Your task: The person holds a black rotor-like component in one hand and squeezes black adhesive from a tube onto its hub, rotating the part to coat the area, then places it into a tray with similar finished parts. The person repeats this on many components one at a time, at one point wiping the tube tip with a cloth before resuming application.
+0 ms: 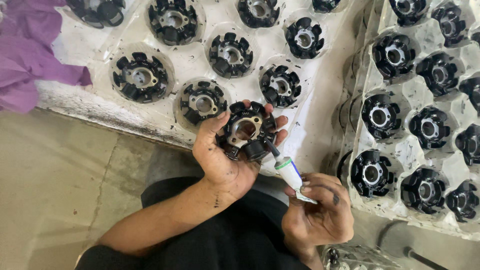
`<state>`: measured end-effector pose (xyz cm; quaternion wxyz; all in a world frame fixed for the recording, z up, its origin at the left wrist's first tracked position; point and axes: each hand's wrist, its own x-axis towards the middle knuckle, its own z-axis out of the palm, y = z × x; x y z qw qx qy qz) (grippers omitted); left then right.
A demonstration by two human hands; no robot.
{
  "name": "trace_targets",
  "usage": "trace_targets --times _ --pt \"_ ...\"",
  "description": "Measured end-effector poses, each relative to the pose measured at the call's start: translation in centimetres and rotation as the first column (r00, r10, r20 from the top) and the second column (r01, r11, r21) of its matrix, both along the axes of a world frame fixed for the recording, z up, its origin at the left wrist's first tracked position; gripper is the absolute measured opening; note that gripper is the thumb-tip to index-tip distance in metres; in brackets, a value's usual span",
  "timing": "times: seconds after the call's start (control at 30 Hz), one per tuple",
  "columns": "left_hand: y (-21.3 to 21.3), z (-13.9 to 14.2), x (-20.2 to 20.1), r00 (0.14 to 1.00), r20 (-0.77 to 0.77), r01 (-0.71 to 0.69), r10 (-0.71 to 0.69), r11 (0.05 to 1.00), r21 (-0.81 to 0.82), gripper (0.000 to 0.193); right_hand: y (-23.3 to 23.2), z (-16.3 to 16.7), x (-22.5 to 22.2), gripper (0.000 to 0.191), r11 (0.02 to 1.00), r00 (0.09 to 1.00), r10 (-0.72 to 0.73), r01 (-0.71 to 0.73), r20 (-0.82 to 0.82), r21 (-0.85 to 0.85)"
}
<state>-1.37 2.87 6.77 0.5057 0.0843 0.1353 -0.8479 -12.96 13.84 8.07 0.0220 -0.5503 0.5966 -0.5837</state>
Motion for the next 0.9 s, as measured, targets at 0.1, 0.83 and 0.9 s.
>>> trace_targets --times 0.1,0.83,0.9 --pt "-0.1 -0.1 -0.1 0.999 0.034 0.01 -0.011 1.0 0.013 0.039 -0.1 -0.1 -0.1 0.028 1.0 0.999 0.007 -0.006 0.034 -0.019" --pt "-11.7 -0.9 -1.8 0.913 0.398 0.24 -0.087 0.905 -0.352 0.047 1.2 0.2 -1.3 0.028 0.998 0.989 0.017 -0.009 0.146 -0.055" --pt "-16.5 -2.2 -3.2 0.826 0.551 0.354 -0.12 0.87 -0.343 0.044 1.3 0.1 -1.7 0.028 0.998 0.992 0.024 -0.017 0.125 -0.056"
